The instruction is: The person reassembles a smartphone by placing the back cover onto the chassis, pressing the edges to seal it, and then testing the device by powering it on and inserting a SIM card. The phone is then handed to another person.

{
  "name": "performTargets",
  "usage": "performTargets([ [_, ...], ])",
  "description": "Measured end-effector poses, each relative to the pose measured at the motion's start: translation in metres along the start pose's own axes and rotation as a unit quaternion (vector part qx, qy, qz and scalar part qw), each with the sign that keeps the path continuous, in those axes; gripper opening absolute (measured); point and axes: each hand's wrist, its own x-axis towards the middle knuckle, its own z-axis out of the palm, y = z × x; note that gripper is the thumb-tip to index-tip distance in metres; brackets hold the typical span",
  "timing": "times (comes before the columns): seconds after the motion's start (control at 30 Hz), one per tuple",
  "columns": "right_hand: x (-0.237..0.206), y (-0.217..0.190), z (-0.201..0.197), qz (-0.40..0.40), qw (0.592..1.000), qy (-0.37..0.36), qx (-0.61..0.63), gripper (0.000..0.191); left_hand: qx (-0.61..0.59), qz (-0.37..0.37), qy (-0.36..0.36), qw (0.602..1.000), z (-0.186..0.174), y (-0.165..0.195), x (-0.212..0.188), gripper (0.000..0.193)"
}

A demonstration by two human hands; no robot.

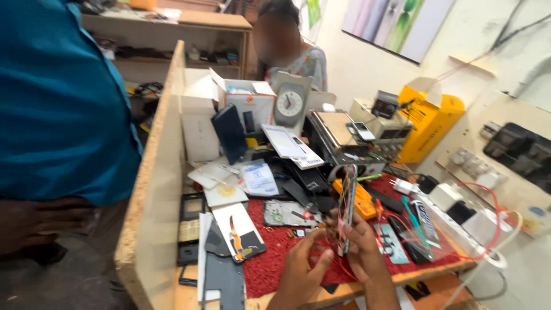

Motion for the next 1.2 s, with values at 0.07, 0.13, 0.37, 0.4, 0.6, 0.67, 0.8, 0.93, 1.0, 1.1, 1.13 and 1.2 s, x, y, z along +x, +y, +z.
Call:
performTargets([
  [0.07, -0.003, -0.011, 0.008, -0.010, 0.999, 0.002, -0.033, 0.057, 0.013, 0.027, -0.060, 0.998, 0.003, 0.006, -0.001, 0.046],
  [0.13, -0.004, -0.022, 0.025, -0.067, 0.993, 0.011, -0.101, 0.072, -0.026, -0.024, -0.076, 0.996, 0.011, 0.008, 0.000, 0.043],
  [0.37, -0.020, -0.066, 0.086, -0.256, 0.779, 0.164, -0.549, 0.104, -0.151, -0.119, 0.034, 0.981, 0.026, -0.002, 0.015, 0.041],
  [0.4, -0.024, -0.067, 0.093, -0.248, 0.767, 0.174, -0.566, 0.104, -0.218, -0.090, 0.026, 0.972, 0.023, -0.003, 0.017, 0.045],
  [0.6, -0.037, -0.045, 0.125, -0.207, 0.733, 0.234, -0.604, 0.103, -0.381, -0.055, 0.018, 0.923, 0.005, 0.005, 0.027, 0.052],
  [0.67, -0.040, -0.035, 0.129, -0.205, 0.727, 0.255, -0.603, 0.103, -0.385, -0.074, 0.035, 0.919, 0.004, 0.007, 0.026, 0.049],
  [0.8, -0.042, -0.025, 0.125, -0.212, 0.719, 0.258, -0.609, 0.097, -0.356, -0.057, 0.041, 0.932, 0.003, 0.002, 0.021, 0.045],
  [0.93, -0.043, -0.024, 0.119, -0.216, 0.722, 0.252, -0.606, 0.097, -0.357, -0.036, 0.031, 0.933, 0.006, -0.003, 0.021, 0.042],
  [1.0, -0.043, -0.024, 0.118, -0.218, 0.722, 0.251, -0.607, 0.096, -0.354, -0.038, 0.031, 0.934, 0.007, -0.005, 0.021, 0.041],
  [1.1, -0.044, -0.021, 0.116, -0.219, 0.724, 0.250, -0.604, 0.096, -0.335, -0.052, 0.035, 0.940, 0.008, -0.008, 0.020, 0.041],
  [1.13, -0.044, -0.020, 0.115, -0.210, 0.728, 0.252, -0.603, 0.096, -0.332, -0.050, 0.033, 0.941, 0.009, -0.009, 0.020, 0.041],
  [1.2, -0.042, -0.019, 0.107, -0.199, 0.734, 0.240, -0.603, 0.098, -0.311, -0.050, 0.031, 0.949, 0.010, -0.012, 0.020, 0.042],
])
